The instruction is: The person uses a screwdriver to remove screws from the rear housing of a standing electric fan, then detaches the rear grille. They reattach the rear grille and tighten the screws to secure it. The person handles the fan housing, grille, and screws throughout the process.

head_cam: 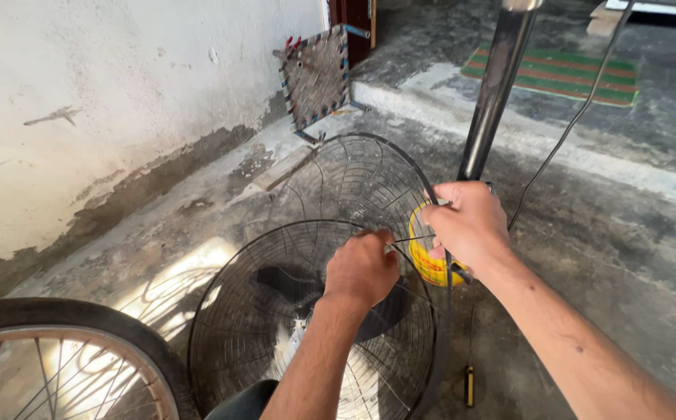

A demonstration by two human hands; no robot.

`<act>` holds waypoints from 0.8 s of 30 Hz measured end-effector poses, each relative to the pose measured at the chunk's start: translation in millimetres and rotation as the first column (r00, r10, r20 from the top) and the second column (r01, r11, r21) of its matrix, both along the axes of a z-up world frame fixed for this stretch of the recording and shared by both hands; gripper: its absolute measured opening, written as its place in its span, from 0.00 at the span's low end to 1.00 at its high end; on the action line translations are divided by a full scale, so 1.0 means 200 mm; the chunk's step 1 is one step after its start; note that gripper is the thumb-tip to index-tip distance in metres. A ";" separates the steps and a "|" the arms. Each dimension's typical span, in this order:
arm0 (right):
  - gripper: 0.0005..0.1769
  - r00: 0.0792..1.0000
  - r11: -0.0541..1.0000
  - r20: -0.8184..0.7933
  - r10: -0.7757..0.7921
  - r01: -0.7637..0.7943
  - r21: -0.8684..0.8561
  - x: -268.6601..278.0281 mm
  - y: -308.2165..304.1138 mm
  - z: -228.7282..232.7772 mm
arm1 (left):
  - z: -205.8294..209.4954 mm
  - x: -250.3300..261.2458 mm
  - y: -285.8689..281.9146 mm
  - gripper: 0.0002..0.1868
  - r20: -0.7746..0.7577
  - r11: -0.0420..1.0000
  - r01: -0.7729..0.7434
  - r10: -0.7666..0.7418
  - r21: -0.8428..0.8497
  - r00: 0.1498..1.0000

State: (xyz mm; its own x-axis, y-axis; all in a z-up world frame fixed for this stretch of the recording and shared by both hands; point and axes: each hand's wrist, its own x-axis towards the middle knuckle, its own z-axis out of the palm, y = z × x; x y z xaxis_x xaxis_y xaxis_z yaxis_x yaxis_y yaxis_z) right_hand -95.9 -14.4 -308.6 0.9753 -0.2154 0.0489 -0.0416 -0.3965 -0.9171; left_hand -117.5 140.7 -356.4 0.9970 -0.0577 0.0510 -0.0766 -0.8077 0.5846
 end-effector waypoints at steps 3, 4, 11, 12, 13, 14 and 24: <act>0.18 0.999 0.979 0.006 -0.035 0.035 -0.202 -0.04 0.01 0.13 | -0.06 0.05 0.00 0.20 -0.168 0.997 -0.069 0.063 -0.027 0.984; 0.18 0.999 0.971 -0.003 -0.033 0.031 -0.236 -0.06 0.02 0.17 | -0.08 0.07 0.00 0.21 -0.229 0.992 -0.124 0.117 -0.021 0.966; 0.19 0.998 0.981 0.059 -0.002 0.013 -0.193 -0.12 0.01 0.44 | -0.26 0.18 0.08 0.24 -0.441 0.964 -0.264 0.254 0.039 0.861; 0.19 0.996 0.986 0.083 0.031 -0.017 -0.167 -0.13 0.01 0.48 | -0.26 0.20 0.09 0.25 -0.450 0.957 -0.288 0.267 0.022 0.852; 0.19 0.992 0.988 0.107 0.062 -0.046 -0.145 -0.14 0.00 0.52 | -0.27 0.21 0.09 0.26 -0.460 0.951 -0.310 0.277 0.004 0.843; 0.19 0.987 0.989 0.132 0.093 -0.076 -0.123 -0.15 -0.01 0.56 | -0.26 0.23 0.10 0.27 -0.471 0.943 -0.333 0.287 -0.015 0.834; 0.26 0.954 0.965 0.271 0.128 -0.057 -0.254 -0.30 0.02 0.90 | 0.12 0.12 0.06 0.09 -0.330 0.201 -0.315 -0.045 -0.928 0.943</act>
